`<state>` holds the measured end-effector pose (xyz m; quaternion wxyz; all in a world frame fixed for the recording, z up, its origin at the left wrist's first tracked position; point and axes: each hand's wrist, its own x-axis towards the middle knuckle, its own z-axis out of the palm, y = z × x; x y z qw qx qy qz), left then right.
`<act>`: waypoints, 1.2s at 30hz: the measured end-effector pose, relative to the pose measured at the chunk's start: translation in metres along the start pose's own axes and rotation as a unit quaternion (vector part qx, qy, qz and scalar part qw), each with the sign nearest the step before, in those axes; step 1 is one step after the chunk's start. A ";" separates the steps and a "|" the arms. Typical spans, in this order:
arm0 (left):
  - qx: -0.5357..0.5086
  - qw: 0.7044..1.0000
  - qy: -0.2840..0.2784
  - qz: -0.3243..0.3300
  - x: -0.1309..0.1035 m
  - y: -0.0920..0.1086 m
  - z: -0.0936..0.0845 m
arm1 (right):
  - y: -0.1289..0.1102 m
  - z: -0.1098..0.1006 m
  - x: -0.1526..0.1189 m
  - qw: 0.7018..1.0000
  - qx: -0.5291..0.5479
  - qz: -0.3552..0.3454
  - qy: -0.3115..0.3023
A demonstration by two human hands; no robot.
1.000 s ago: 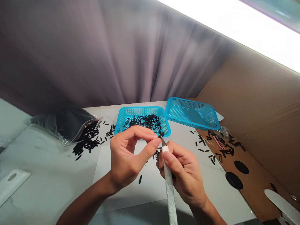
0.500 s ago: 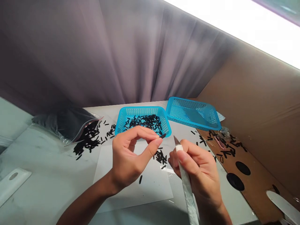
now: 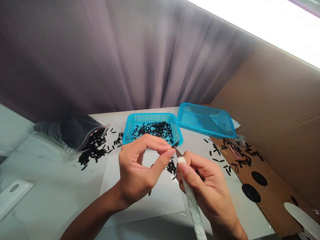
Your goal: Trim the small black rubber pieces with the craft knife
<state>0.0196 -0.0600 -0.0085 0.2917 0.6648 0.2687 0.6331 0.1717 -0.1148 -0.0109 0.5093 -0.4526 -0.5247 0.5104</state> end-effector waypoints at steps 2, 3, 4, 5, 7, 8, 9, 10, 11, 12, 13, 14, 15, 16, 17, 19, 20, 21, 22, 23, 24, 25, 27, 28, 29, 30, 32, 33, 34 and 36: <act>0.001 1.000 0.000 0.009 0.000 0.000 0.000 | 0.000 -0.001 -0.002 1.000 0.005 0.004 0.000; 0.001 1.000 0.000 0.014 0.000 0.000 0.000 | 0.000 -0.001 -0.002 1.000 0.008 0.006 -0.001; 0.001 1.000 0.000 0.018 0.000 0.000 0.000 | 0.000 -0.001 -0.003 1.000 0.010 0.008 -0.002; 0.001 1.000 0.001 0.021 0.000 0.000 0.000 | -0.001 -0.001 -0.004 1.000 0.011 0.011 -0.002; 0.002 1.000 0.004 0.022 0.000 0.000 0.000 | -0.001 -0.001 -0.004 1.000 0.015 0.014 -0.002; 0.002 1.000 0.005 0.022 0.000 0.000 0.000 | -0.001 -0.001 -0.004 1.000 0.017 0.016 -0.003; 0.003 1.000 0.005 0.021 0.000 0.000 0.000 | -0.001 -0.001 -0.003 1.000 0.020 0.017 -0.003; 0.003 1.000 0.006 0.021 0.000 -0.001 0.000 | -0.001 0.000 -0.003 1.000 0.023 0.019 -0.004; 0.004 1.000 0.006 0.022 0.000 -0.001 0.000 | -0.001 0.000 -0.003 0.999 0.027 0.021 -0.004; 0.005 1.000 0.005 0.022 -0.001 -0.001 0.001 | -0.002 0.000 -0.002 0.999 0.029 0.023 -0.004; 0.005 1.000 0.006 0.022 -0.001 -0.001 0.001 | -0.002 0.000 -0.002 0.999 0.032 0.024 -0.004; 0.005 1.000 0.006 0.022 -0.001 -0.001 0.001 | -0.001 0.000 -0.003 0.999 0.035 0.025 -0.004; 0.004 1.000 0.007 0.022 -0.001 -0.001 0.001 | -0.001 0.000 -0.003 0.999 0.039 0.025 -0.005; 0.002 1.000 0.007 0.022 -0.001 -0.001 0.002 | 0.000 0.001 -0.003 0.999 0.043 0.025 -0.006; 0.000 1.000 0.007 0.022 -0.001 0.000 0.002 | 0.000 0.001 -0.003 0.999 0.046 0.023 -0.006; -0.006 1.000 0.009 0.018 -0.002 0.000 0.002 | 0.003 0.001 -0.003 0.999 0.051 0.016 -0.007; -0.009 1.000 0.010 0.014 -0.002 0.001 0.002 | 0.004 0.002 -0.003 0.999 0.050 0.011 -0.006; -0.011 1.000 0.011 0.011 -0.002 0.001 0.002 | 0.005 0.002 -0.002 0.999 0.050 0.005 -0.005; -0.013 1.000 0.012 0.007 -0.002 0.001 0.003 | 0.006 0.003 -0.002 0.999 0.049 0.001 -0.004; -0.015 1.000 0.014 0.003 -0.002 0.002 0.003 | 0.007 0.003 -0.002 0.999 0.049 -0.004 -0.002; -0.018 1.000 0.015 0.000 -0.002 0.002 0.003 | 0.007 0.004 -0.002 0.999 0.048 -0.008 -0.001; -0.020 1.000 0.016 -0.003 -0.002 0.003 0.003 | 0.008 0.004 -0.002 0.999 0.046 -0.012 0.001; -0.029 0.999 0.014 -0.013 -0.003 0.004 0.003 | 0.008 0.005 -0.002 0.999 0.041 -0.022 0.004; -0.035 0.999 0.012 -0.018 -0.003 0.005 0.003 | 0.009 0.006 -0.002 0.999 0.038 -0.028 0.005; -0.042 0.999 0.009 -0.024 -0.003 0.005 0.004 | 0.009 0.006 -0.002 0.999 0.035 -0.034 0.006; -0.050 0.998 0.006 -0.030 -0.003 0.006 0.004 | 0.010 0.006 -0.001 0.999 0.033 -0.039 0.007; -0.060 0.997 0.001 -0.040 -0.004 0.006 0.005 | 0.012 0.007 -0.001 0.998 0.029 -0.046 0.013; -0.061 0.997 0.000 -0.042 -0.004 0.006 0.005 | 0.013 0.007 -0.001 0.998 0.027 -0.047 0.017; -0.062 0.997 0.000 -0.044 -0.004 0.005 0.005 | 0.014 0.007 -0.001 0.998 0.023 -0.048 0.021; -0.060 0.997 0.002 -0.040 -0.004 0.005 0.004 | 0.015 0.006 0.000 0.998 0.017 -0.054 0.028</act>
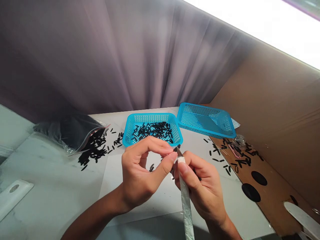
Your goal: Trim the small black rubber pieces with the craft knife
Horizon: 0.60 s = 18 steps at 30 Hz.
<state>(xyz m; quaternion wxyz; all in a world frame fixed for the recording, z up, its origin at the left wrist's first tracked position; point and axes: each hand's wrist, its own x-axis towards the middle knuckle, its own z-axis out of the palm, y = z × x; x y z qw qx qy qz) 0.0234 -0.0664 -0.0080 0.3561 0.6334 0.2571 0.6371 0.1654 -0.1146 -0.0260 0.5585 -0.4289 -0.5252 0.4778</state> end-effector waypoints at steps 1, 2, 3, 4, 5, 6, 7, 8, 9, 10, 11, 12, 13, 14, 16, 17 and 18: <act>0.001 1.000 0.002 0.004 0.000 0.000 -0.001 | 0.000 -0.001 0.000 1.000 -0.003 -0.003 0.005; 0.004 1.000 0.004 0.009 0.001 -0.001 -0.002 | 0.000 -0.003 0.001 1.000 -0.005 -0.007 0.011; 0.010 1.000 0.006 0.008 0.001 -0.001 -0.003 | 0.000 -0.005 0.002 1.000 -0.008 -0.010 0.018; 0.018 1.000 0.009 0.004 0.001 -0.001 -0.004 | 0.000 -0.008 0.004 0.999 -0.016 -0.013 0.025; 0.026 1.000 0.009 -0.005 0.002 -0.002 -0.005 | 0.001 -0.012 0.007 0.999 -0.029 -0.016 0.030; 0.033 0.999 0.007 -0.018 0.002 -0.002 -0.006 | 0.003 -0.015 0.010 0.998 -0.045 -0.017 0.030; 0.037 0.999 0.003 -0.031 0.003 -0.003 -0.006 | 0.007 -0.019 0.013 0.998 -0.062 -0.012 0.025; 0.038 0.998 -0.003 -0.042 0.003 -0.004 -0.007 | 0.014 -0.022 0.016 0.997 -0.078 0.000 0.012; 0.036 0.998 -0.008 -0.049 0.004 -0.005 -0.007 | 0.023 -0.024 0.019 0.995 -0.093 0.020 -0.009; 0.032 0.998 -0.014 -0.053 0.005 -0.006 -0.008 | 0.035 -0.026 0.021 0.993 -0.105 0.047 -0.033; 0.029 0.998 -0.018 -0.056 0.006 -0.007 -0.008 | 0.048 -0.027 0.021 0.987 -0.125 0.074 -0.062; 0.026 0.998 -0.020 -0.057 0.006 -0.008 -0.009 | 0.064 -0.027 0.021 0.978 -0.167 0.086 -0.087; 0.024 0.998 -0.021 -0.059 0.007 -0.009 -0.010 | 0.079 -0.027 0.019 0.973 -0.189 0.089 -0.096; 0.024 0.998 -0.022 -0.060 0.008 -0.009 -0.010 | 0.094 -0.025 0.016 0.969 -0.205 0.090 -0.102; 0.027 0.997 -0.021 -0.063 0.010 -0.010 -0.012 | 0.118 -0.022 0.007 0.961 -0.235 0.084 -0.116; 0.029 0.997 -0.020 -0.064 0.011 -0.011 -0.013 | 0.126 -0.021 0.002 0.958 -0.248 0.080 -0.118; 0.031 0.997 -0.019 -0.065 0.011 -0.011 -0.014 | 0.132 -0.020 -0.002 0.955 -0.259 0.075 -0.121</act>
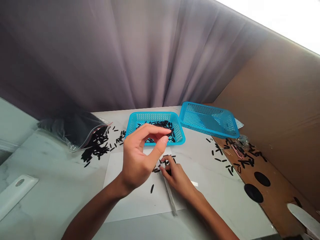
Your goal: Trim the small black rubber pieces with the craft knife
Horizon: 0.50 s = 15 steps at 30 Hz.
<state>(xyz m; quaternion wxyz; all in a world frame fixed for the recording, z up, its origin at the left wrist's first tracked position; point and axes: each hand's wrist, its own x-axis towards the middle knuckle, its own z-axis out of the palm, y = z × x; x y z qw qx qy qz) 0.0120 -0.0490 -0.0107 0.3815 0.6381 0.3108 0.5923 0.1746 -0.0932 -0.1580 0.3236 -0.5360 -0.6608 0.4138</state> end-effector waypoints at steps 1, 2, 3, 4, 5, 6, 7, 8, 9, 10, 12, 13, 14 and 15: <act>0.001 1.000 0.001 0.000 0.001 0.000 -0.001 | 0.004 0.003 -0.003 1.000 -0.011 -0.005 0.001; 0.002 1.000 0.001 -0.001 0.001 -0.001 -0.001 | 0.006 0.004 -0.005 1.000 -0.020 -0.011 0.001; 0.004 1.000 0.001 -0.002 0.001 -0.002 -0.002 | 0.007 0.004 -0.006 0.999 -0.027 -0.020 -0.001; 0.005 1.000 0.001 -0.003 0.002 -0.002 -0.002 | 0.008 0.003 -0.006 0.999 -0.033 -0.031 -0.005; 0.006 1.000 0.001 -0.005 0.002 -0.003 -0.002 | 0.009 0.001 -0.005 0.998 -0.036 -0.043 -0.010; 0.008 1.000 0.001 -0.007 0.002 -0.003 -0.003 | 0.009 0.000 -0.004 0.998 -0.037 -0.054 -0.015; 0.010 1.000 0.001 -0.008 0.003 -0.004 -0.003 | 0.010 -0.002 -0.003 0.997 -0.036 -0.064 -0.020; 0.012 1.000 0.001 -0.007 0.003 -0.004 -0.003 | 0.010 -0.002 -0.001 0.997 -0.034 -0.073 -0.023; 0.014 1.000 0.002 -0.004 0.004 -0.005 -0.003 | 0.010 -0.003 0.000 0.996 -0.031 -0.079 -0.026; 0.017 1.000 0.002 -0.002 0.004 -0.006 -0.003 | 0.009 -0.003 0.001 0.996 -0.030 -0.084 -0.027; 0.020 1.000 0.002 0.000 0.005 -0.007 -0.004 | 0.007 -0.005 0.001 0.994 -0.034 -0.095 -0.031; 0.021 1.000 0.002 -0.001 0.006 -0.007 -0.004 | 0.006 -0.006 0.001 0.994 -0.038 -0.100 -0.034; 0.021 1.000 0.001 -0.002 0.006 -0.008 -0.004 | 0.004 -0.007 0.000 0.993 -0.044 -0.106 -0.038; 0.022 1.000 0.000 -0.004 0.006 -0.008 -0.005 | 0.003 -0.009 -0.001 0.992 -0.050 -0.111 -0.042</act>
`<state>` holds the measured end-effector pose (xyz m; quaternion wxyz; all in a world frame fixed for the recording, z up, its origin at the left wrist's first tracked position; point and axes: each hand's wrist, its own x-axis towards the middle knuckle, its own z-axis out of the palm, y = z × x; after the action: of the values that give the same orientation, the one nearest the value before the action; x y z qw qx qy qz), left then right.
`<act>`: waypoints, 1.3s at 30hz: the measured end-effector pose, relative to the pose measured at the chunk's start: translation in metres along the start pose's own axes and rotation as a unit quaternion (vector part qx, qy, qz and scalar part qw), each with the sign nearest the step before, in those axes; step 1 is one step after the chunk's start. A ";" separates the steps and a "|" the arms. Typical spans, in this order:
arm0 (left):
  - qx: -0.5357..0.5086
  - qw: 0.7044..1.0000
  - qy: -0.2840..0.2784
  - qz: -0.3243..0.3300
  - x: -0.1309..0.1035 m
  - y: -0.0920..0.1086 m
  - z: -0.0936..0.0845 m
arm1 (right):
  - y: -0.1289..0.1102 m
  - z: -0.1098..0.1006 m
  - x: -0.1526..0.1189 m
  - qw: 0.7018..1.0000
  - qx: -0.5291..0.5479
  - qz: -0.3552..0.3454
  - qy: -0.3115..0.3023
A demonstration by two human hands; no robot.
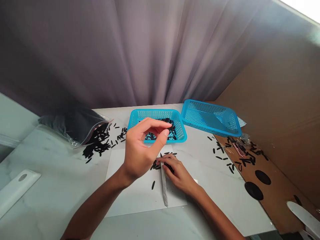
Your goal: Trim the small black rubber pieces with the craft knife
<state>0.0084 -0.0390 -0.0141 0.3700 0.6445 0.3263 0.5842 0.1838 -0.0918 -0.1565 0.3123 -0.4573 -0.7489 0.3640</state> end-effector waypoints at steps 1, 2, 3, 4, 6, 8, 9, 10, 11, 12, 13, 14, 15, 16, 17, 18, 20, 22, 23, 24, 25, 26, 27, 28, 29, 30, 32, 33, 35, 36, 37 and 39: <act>0.000 1.000 0.000 -0.001 0.000 0.000 0.000 | -0.001 -0.002 -0.001 1.000 -0.004 -0.004 -0.005; 0.001 1.000 -0.001 -0.002 0.000 0.000 -0.001 | -0.002 -0.005 -0.001 1.000 -0.011 -0.007 -0.010; 0.001 1.000 -0.002 -0.004 0.000 -0.001 -0.001 | -0.002 -0.007 -0.002 1.000 -0.023 -0.010 -0.015; 0.002 1.000 -0.003 -0.006 0.000 -0.001 -0.001 | -0.001 -0.008 -0.002 0.999 -0.041 -0.018 -0.021; 0.002 1.000 -0.004 -0.009 0.001 -0.002 -0.002 | 0.002 -0.009 -0.002 0.994 -0.095 -0.050 -0.030; 0.001 1.000 -0.005 -0.006 0.003 -0.004 -0.002 | 0.007 -0.006 -0.001 0.983 -0.157 -0.097 -0.019; 0.003 1.000 -0.004 -0.003 0.004 -0.005 -0.002 | 0.009 -0.004 0.000 0.977 -0.179 -0.119 -0.006; 0.007 1.000 -0.003 0.002 0.005 -0.006 -0.002 | 0.011 -0.001 0.001 0.971 -0.195 -0.136 0.010; 0.014 1.000 -0.002 0.005 0.005 -0.006 -0.002 | 0.013 0.002 0.002 0.967 -0.206 -0.149 0.025; 0.022 1.000 -0.001 0.007 0.006 -0.007 -0.002 | 0.013 0.005 0.002 0.963 -0.213 -0.160 0.038; 0.028 1.000 -0.001 0.006 0.007 -0.007 -0.002 | 0.013 0.007 0.003 0.961 -0.216 -0.168 0.048; 0.033 0.999 0.000 0.005 0.007 -0.008 -0.002 | 0.012 0.009 0.003 0.959 -0.218 -0.174 0.057; 0.035 0.999 0.001 0.001 0.007 -0.007 -0.003 | 0.010 0.010 0.004 0.956 -0.220 -0.179 0.070; 0.034 0.999 0.001 -0.003 0.007 -0.007 -0.003 | 0.008 0.010 0.004 0.954 -0.220 -0.182 0.087; 0.031 0.999 0.001 -0.009 0.007 -0.007 -0.003 | 0.006 0.010 0.004 0.953 -0.217 -0.185 0.106; 0.026 1.000 0.000 -0.016 0.007 -0.006 -0.003 | 0.003 0.009 0.004 0.951 -0.212 -0.186 0.128; 0.014 0.999 -0.002 -0.033 0.007 -0.005 -0.002 | -0.002 0.005 0.004 0.947 -0.193 -0.184 0.178; 0.003 0.999 -0.001 -0.053 0.007 -0.004 -0.002 | -0.008 -0.001 0.003 0.941 -0.165 -0.185 0.230; -0.003 0.998 0.001 -0.064 0.007 -0.003 -0.002 | -0.011 -0.004 0.003 0.937 -0.150 -0.188 0.253; -0.011 0.997 0.004 -0.074 0.007 -0.002 -0.001 | -0.016 -0.009 0.002 0.932 -0.136 -0.193 0.274; -0.021 0.996 0.005 -0.083 0.007 -0.001 -0.001 | -0.021 -0.014 0.001 0.928 -0.124 -0.197 0.290; -0.031 0.995 0.006 -0.092 0.007 -0.001 -0.001 | -0.028 -0.020 0.001 0.926 -0.113 -0.197 0.302; -0.041 0.994 0.008 -0.099 0.007 0.000 -0.001 | -0.037 -0.026 0.001 0.924 -0.100 -0.191 0.316; -0.047 0.993 0.010 -0.104 0.006 0.001 0.000 | -0.046 -0.032 0.002 0.924 -0.086 -0.177 0.328; -0.050 0.993 0.013 -0.107 0.006 0.002 0.000 | -0.057 -0.039 0.003 0.921 -0.060 -0.161 0.349; -0.051 0.993 0.017 -0.109 0.005 0.003 0.000 | -0.068 -0.045 0.005 0.913 -0.037 -0.159 0.375; -0.051 0.992 0.024 -0.111 0.004 0.006 0.001 | -0.090 -0.056 0.010 0.891 -0.028 -0.199 0.407; -0.052 0.992 0.025 -0.113 0.004 0.007 0.001 | -0.100 -0.060 0.014 0.883 -0.041 -0.220 0.413; -0.060 0.991 0.024 -0.120 0.004 0.011 0.000 | -0.116 -0.065 0.022 0.867 -0.077 -0.252 0.423; -0.065 0.990 0.022 -0.124 0.004 0.013 0.000 | -0.121 -0.066 0.026 0.862 -0.092 -0.258 0.427; -0.068 0.989 0.019 -0.126 0.004 0.015 -0.001 | -0.125 -0.066 0.029 0.857 -0.097 -0.262 0.434; -0.072 0.989 0.017 -0.126 0.004 0.017 -0.003 | -0.128 -0.064 0.035 0.856 -0.070 -0.259 0.442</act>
<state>0.0053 -0.0441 0.0030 0.4804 0.5603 0.3679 0.5657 0.1630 -0.0835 -0.0103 0.6604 -0.3800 -0.6473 -0.0237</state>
